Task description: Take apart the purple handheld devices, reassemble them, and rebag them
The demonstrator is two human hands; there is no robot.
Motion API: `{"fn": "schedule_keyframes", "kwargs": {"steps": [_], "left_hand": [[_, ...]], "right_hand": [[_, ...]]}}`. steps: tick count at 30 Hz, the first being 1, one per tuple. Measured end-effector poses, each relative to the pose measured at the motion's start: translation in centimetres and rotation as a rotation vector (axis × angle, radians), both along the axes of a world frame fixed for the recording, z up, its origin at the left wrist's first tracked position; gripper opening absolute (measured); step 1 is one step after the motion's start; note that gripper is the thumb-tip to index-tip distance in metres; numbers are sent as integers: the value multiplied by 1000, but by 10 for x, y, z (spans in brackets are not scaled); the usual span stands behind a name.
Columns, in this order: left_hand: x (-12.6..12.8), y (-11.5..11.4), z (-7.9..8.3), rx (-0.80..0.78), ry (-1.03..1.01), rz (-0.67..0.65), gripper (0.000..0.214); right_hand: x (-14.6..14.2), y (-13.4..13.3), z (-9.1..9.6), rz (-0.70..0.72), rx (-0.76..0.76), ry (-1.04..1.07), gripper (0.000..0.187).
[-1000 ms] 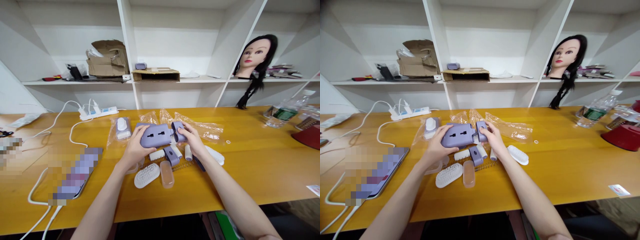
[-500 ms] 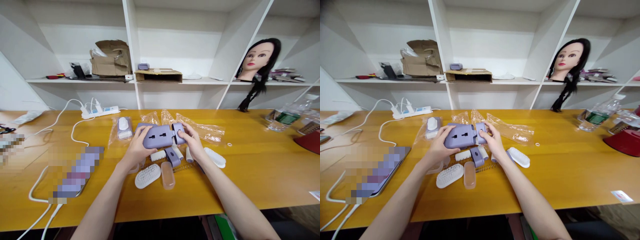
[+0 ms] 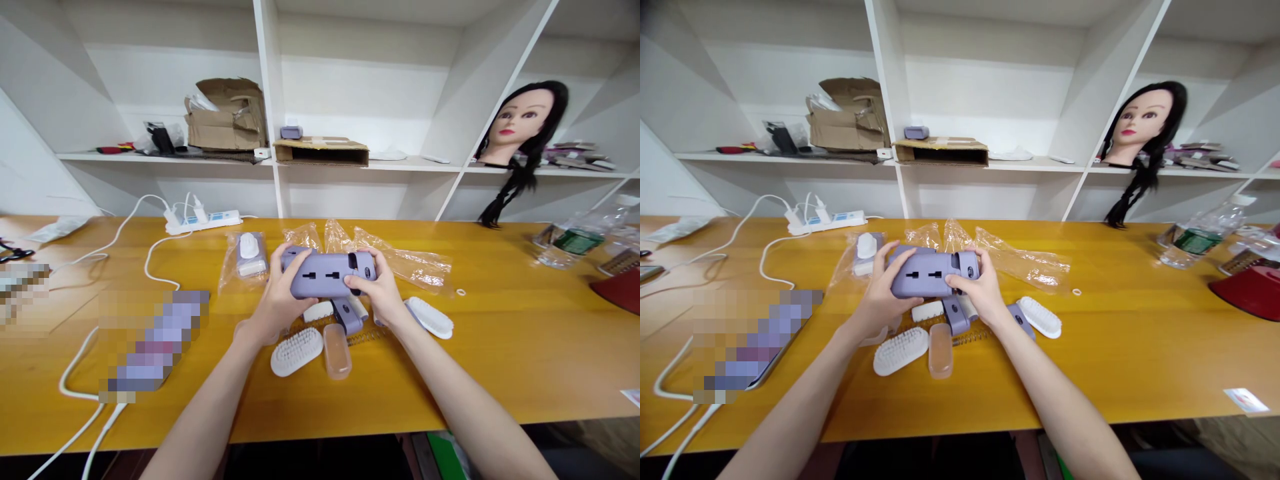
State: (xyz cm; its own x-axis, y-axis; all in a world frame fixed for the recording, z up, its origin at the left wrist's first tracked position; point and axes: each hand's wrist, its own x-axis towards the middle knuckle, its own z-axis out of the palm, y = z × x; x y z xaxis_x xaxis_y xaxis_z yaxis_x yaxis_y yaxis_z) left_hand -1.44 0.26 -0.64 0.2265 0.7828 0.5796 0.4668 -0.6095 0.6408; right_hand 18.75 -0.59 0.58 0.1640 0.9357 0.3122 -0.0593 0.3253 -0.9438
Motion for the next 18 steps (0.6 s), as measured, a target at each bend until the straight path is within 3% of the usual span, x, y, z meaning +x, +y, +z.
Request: {"fn": "schedule_keyframes", "kwargs": {"steps": [2,4,5,7,9,11,15,18], "left_hand": [[6,-2,2,-1,-179,32,92],[16,-6,3,-87,-503,19,108],[22,-9,3,-196,-695,-30,111],[32,-15,2,-520,-939,-162,90],[39,-21,0,-784,-972,-312,60],[41,-24,-2,-897,-999,-367,41],[37,-22,-1,-883,-1107,-264,38],[35,-19,4,-868,-1152,-195,44]], "right_hand": [[-3,-1,4,-28,-26,133,53],[-7,-4,8,-44,-49,274,50],[-10,-6,9,-48,-58,331,50],[-17,-9,8,-65,-54,397,50],[-25,-14,4,-88,-24,397,51],[-32,-19,-2,-93,5,332,55],[-37,-27,-9,21,12,165,58],[-33,-26,-9,104,3,195,52]]}}
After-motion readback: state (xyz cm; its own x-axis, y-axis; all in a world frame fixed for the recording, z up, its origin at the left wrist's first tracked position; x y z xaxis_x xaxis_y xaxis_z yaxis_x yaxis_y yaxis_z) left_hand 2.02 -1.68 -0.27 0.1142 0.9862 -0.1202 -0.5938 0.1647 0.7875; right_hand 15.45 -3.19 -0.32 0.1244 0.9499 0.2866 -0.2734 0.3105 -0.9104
